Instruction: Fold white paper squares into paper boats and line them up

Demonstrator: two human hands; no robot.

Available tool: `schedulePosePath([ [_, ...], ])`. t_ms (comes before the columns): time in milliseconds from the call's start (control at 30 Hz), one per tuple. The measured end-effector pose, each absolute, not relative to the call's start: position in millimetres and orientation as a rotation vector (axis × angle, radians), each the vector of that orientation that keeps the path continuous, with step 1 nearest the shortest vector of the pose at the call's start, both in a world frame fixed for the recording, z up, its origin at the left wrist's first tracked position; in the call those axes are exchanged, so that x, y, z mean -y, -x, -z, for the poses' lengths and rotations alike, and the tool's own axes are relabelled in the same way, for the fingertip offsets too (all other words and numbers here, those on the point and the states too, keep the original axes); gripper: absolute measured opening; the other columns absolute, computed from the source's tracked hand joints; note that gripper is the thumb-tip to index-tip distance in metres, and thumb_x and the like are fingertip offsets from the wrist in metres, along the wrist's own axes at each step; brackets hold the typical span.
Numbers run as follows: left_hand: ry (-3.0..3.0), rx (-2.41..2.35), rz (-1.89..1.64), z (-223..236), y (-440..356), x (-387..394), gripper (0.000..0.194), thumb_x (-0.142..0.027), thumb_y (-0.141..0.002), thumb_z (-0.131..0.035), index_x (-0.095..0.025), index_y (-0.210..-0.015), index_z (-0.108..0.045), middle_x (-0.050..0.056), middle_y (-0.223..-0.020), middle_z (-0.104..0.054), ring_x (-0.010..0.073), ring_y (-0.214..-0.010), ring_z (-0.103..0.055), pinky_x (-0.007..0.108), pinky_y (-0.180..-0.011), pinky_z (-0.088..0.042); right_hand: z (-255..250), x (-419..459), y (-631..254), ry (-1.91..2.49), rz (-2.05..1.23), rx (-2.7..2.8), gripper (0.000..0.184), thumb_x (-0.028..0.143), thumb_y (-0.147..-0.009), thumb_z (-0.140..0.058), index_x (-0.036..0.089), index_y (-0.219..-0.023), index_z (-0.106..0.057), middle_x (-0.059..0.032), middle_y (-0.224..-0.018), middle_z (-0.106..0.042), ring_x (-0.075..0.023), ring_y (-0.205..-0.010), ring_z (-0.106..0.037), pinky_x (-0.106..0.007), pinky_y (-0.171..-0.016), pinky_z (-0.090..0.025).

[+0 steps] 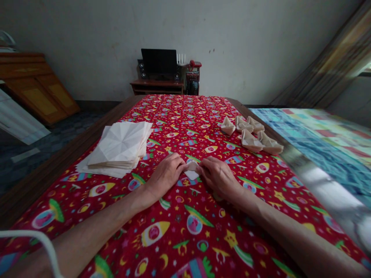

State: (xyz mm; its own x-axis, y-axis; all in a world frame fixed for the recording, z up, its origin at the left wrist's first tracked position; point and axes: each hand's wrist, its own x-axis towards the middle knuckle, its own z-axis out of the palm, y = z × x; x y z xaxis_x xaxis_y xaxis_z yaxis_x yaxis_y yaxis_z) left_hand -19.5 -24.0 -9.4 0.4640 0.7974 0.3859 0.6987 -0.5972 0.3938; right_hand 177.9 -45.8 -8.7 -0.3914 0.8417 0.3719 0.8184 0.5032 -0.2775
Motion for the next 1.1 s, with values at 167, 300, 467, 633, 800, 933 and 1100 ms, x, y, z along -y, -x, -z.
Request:
schedulePosePath([
  [167, -2.534, -1.370, -0.753, 8, 19, 22, 0.020, -0.026, -0.090, -0.053, -0.016, -0.073, -0.056, 0.001, -0.079, -0.055, 0.0155, -0.078, -0.054, 0.026, -0.071, -0.041, 2, 47, -176, 1.504, -0.026, 2.327, 0.025, 0.031, -0.092, -0.044, 0.017, -0.076, -0.057, -0.0039, -0.075, -0.059, -0.0129, -0.067, -0.050, -0.024, -0.062, -0.030],
  [300, -2.569, -1.416, -0.731, 7, 18, 22, 0.021, -0.030, -0.090, -0.052, -0.017, -0.074, -0.057, 0.001, -0.080, -0.056, 0.0159, -0.078, -0.055, 0.026, -0.071, -0.040, -4, 45, -176, 1.591, 0.032, 2.416, 0.025, 0.034, -0.093, -0.043, 0.017, -0.084, -0.059, -0.0056, -0.081, -0.063, -0.0143, -0.071, -0.054, -0.025, -0.060, -0.029],
  [467, -2.507, -1.501, -0.673, -1, 15, 22, 0.028, -0.040, -0.087, -0.054, -0.018, -0.071, -0.059, 0.001, -0.076, -0.058, 0.0147, -0.071, -0.055, 0.026, -0.064, -0.037, -6, 39, -175, 1.659, 0.001, 2.437, 0.036, 0.046, -0.093, -0.040, 0.019, -0.082, -0.060, -0.0043, -0.078, -0.066, -0.0159, -0.072, -0.059, -0.026, -0.058, -0.028],
  [633, -2.452, -1.536, -0.613, -6, 13, 20, 0.033, -0.047, -0.085, -0.054, -0.019, -0.069, -0.060, 0.000, -0.074, -0.059, 0.0135, -0.066, -0.054, 0.024, -0.059, -0.035, -6, 34, -174, 1.696, 0.029, 2.412, 0.046, 0.057, -0.092, -0.035, 0.021, -0.081, -0.062, -0.0040, -0.077, -0.067, -0.0171, -0.068, -0.060, -0.026, -0.054, -0.024],
  [800, -2.443, -1.536, -0.630, -5, 13, 18, 0.023, -0.042, -0.082, -0.060, -0.020, -0.075, -0.058, -0.001, -0.075, -0.060, 0.0130, -0.064, -0.054, 0.023, -0.056, -0.033, -6, 32, -175, 1.694, -0.021, 2.407, 0.049, 0.064, -0.087, -0.038, 0.021, -0.076, -0.060, -0.0025, -0.070, -0.064, -0.0148, -0.063, -0.057, -0.025, -0.051, -0.020],
  [933, -2.448, -1.536, -0.637, -5, 13, 19, 0.020, -0.039, -0.081, -0.061, -0.020, -0.076, -0.058, -0.001, -0.075, -0.061, 0.0131, -0.064, -0.054, 0.023, -0.056, -0.033, -7, 31, -173, 1.721, -0.078, 2.344, 0.054, 0.069, -0.084, -0.038, 0.022, -0.073, -0.061, -0.0018, -0.066, -0.062, -0.0138, -0.060, -0.053, -0.025, -0.050, -0.020],
  [1100, -2.433, -1.526, -0.620, -4, 13, 17, 0.022, -0.042, -0.083, -0.058, -0.020, -0.078, -0.058, -0.001, -0.075, -0.061, 0.0136, -0.065, -0.055, 0.023, -0.056, -0.033, -10, 25, -171, 1.737, -0.222, 2.288, 0.049, 0.067, -0.081, -0.046, 0.022, -0.073, -0.062, -0.0005, -0.064, -0.060, -0.0117, -0.056, -0.049, -0.024, -0.049, -0.021],
])
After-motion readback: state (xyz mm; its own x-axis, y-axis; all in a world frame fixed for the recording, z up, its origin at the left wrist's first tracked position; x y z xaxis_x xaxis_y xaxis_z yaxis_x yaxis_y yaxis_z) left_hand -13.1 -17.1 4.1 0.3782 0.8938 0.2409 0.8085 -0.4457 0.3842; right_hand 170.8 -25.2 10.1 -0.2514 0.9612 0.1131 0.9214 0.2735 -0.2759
